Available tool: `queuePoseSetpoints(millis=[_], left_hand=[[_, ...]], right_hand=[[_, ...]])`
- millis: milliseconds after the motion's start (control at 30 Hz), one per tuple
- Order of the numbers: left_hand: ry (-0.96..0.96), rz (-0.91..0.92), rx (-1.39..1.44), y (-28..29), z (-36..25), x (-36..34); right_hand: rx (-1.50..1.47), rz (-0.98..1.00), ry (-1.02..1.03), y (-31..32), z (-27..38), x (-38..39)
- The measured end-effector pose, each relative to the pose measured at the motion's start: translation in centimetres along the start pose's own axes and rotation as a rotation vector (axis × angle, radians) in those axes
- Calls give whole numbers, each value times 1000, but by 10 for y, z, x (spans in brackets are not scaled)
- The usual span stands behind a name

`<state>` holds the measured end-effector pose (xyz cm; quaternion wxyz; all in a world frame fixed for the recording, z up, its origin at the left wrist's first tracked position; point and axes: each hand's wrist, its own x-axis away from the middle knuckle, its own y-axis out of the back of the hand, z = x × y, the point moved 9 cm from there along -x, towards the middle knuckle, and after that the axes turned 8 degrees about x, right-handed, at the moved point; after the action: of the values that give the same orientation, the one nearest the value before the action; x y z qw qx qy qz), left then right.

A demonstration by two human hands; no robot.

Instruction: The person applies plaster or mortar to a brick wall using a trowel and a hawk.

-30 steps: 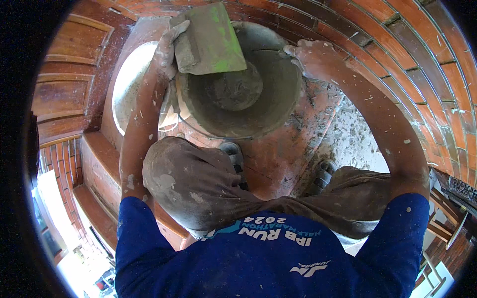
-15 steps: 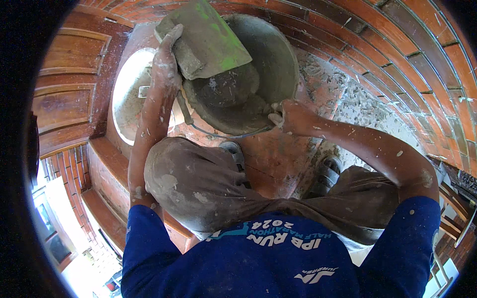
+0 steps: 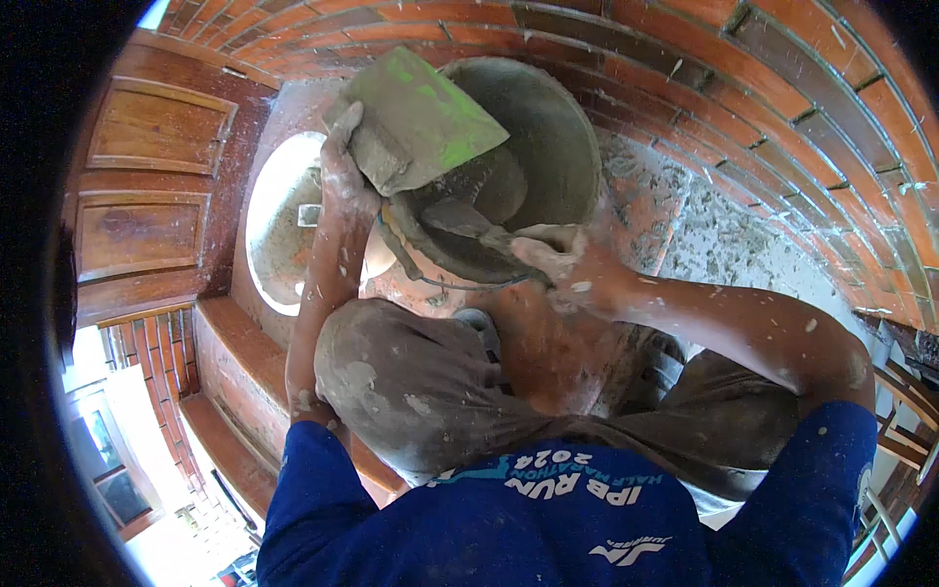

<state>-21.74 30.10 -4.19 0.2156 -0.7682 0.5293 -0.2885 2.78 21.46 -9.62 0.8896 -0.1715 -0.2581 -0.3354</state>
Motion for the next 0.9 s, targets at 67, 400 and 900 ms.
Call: queuePoseSetpoints(millis=[67, 400, 900], left_hand=[[17, 43, 47, 6, -7, 0], [-25, 5, 105, 49, -53, 18], [-30, -48, 112, 11, -79, 62]], right_hand=[[21, -43, 6, 22, 5, 5], [-150, -50, 23, 90, 34, -13], [-3, 25, 682, 57, 171, -7]])
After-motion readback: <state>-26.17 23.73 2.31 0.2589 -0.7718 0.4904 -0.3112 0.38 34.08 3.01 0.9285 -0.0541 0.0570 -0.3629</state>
